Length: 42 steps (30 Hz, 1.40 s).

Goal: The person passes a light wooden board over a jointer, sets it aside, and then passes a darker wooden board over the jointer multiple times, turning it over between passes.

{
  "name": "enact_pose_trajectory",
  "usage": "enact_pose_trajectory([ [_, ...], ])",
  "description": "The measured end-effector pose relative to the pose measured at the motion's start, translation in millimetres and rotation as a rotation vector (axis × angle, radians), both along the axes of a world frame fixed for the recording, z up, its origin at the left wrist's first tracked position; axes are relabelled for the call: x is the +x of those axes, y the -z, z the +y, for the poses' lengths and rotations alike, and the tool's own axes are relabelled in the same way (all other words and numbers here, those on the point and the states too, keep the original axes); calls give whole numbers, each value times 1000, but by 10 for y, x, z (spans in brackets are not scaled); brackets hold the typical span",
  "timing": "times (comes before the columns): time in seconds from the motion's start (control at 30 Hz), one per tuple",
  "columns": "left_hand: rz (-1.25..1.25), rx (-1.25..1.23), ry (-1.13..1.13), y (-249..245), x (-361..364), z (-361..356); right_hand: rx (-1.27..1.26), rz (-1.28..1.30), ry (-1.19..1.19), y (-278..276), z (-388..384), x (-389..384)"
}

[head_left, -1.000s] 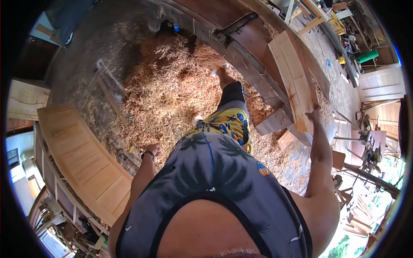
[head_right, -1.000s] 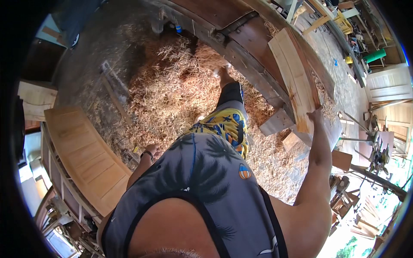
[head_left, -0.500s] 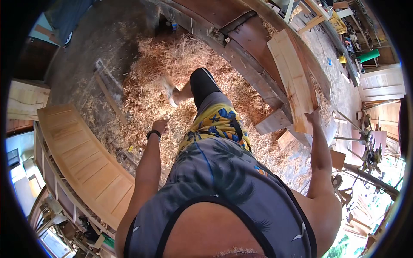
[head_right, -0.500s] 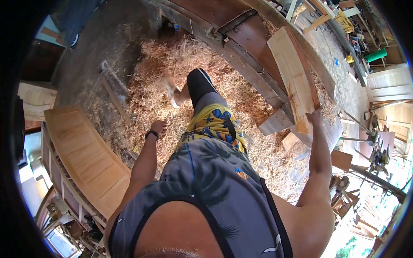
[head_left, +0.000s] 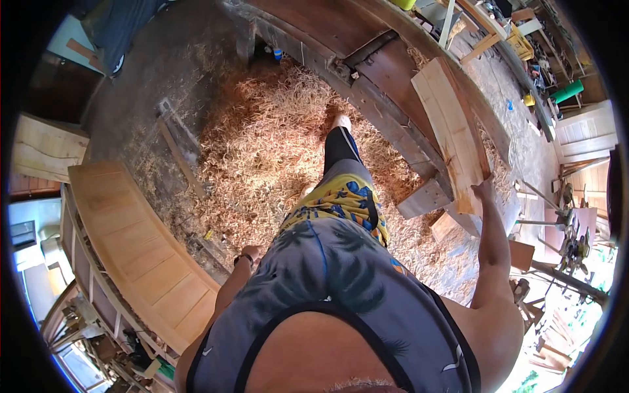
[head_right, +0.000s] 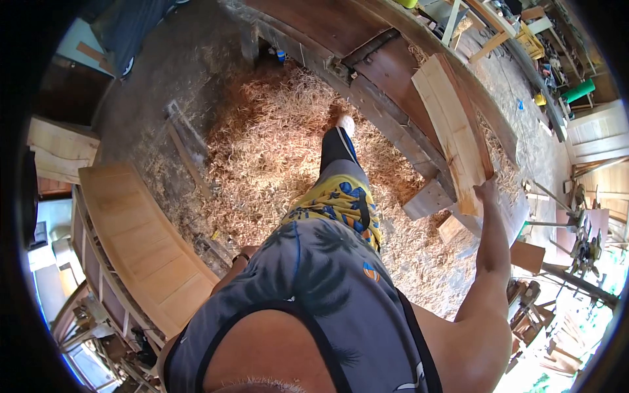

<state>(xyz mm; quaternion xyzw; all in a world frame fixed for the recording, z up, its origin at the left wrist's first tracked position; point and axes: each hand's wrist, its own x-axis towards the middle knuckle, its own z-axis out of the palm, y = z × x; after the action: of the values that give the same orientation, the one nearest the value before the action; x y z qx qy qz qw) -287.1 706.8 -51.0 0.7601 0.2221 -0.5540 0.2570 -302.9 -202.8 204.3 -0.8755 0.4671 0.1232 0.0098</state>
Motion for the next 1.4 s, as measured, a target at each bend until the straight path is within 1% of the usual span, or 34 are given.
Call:
enact_pose_trajectory([
  [0.03,-1,7,9,-6,51,65,6,-33,-23,38,-21,-9],
  [0.13,-126,-66,473,58,279,194,-5,-34,-10,54,-16,-2],
  [0.17,-5,50,-355,-181,437,-51,-5,-31,-9,29,4,-4],
  [0.2,-8,52,-558,56,618,-42,-22,-6,-5,-6,49,13],
  [0.23,-29,-62,-555,37,818,-78,-38,18,-4,-21,66,31],
  [0.27,-150,-176,-212,712,1005,192,-37,15,-11,-19,61,27],
  [0.3,-68,-225,-808,721,1230,100,-46,-9,-16,57,-13,-9],
  [0.33,-50,-320,-685,249,1433,-240,-55,-36,-21,128,-65,-16],
  [0.37,-193,-136,-651,-366,1615,-729,-52,-45,-24,134,-66,4],
  [0.4,-185,-236,-638,-267,1761,-767,-18,-61,-24,95,-42,12],
  [0.43,-324,-235,-407,-443,1859,-955,14,-74,-20,72,-27,-2],
  [0.47,-349,-227,-328,-821,1924,-1219,10,-75,-13,65,-9,-8],
  [0.53,-352,-236,-76,-562,2084,-1335,-23,-10,-40,17,25,17],
  [0.57,-343,-244,-75,-183,2130,-1288,-31,-2,-36,-4,29,17],
  [0.6,-510,-296,241,278,2141,-1181,-87,-1,-66,-1,37,10],
  [0.63,-671,-343,558,523,2083,-1125,-139,0,-98,3,53,-4],
  [0.67,-660,-347,557,491,1971,-1160,-139,11,-98,-20,72,-12],
  [0.73,-542,-306,489,275,1831,-1293,23,-3,-56,-106,90,48],
  [0.77,-615,-289,707,463,1747,-1219,17,-5,-48,-113,94,69],
  [0.8,-533,-176,941,71,1682,-1321,-23,18,-50,-79,76,58],
  [0.83,-579,-81,1220,-94,1595,-1344,-63,42,-51,-48,60,41],
  [0.87,-508,-88,1115,-198,1490,-1307,-70,44,-39,-20,38,24],
  [0.9,-582,-89,1221,27,1389,-1140,-114,46,-63,17,22,5],
  [0.93,-585,-101,1230,47,1297,-1060,-158,49,-87,65,-9,-12],
  [0.97,-385,-161,637,59,1206,-1020,-149,52,-96,125,-90,-38],
  [1.0,-165,-202,50,78,1122,-979,-154,62,-83,34,-78,-33],
  [1.07,-62,-143,-43,115,1089,-894,140,-33,-40,-123,-77,-29],
  [1.13,60,-206,-172,289,1163,-744,314,-236,-191,-34,-418,-219],
  [1.2,-181,-302,227,802,1248,-561,333,-251,-185,-222,-388,-297],
  [1.27,-80,-120,-35,203,1522,-1016,298,-245,-148,-130,-445,-561],
  [1.3,-290,-314,340,633,1680,-904,262,-253,-149,-112,-420,-669],
  [1.33,-589,-449,682,1023,1820,-812,262,-248,-126,-143,-310,-728],
  [1.37,-568,-300,1115,673,2005,-1203,284,-292,-82,-164,-190,-761],
  [1.4,-569,-194,1545,109,2211,-1704,304,-339,-43,-165,-135,-764],
])
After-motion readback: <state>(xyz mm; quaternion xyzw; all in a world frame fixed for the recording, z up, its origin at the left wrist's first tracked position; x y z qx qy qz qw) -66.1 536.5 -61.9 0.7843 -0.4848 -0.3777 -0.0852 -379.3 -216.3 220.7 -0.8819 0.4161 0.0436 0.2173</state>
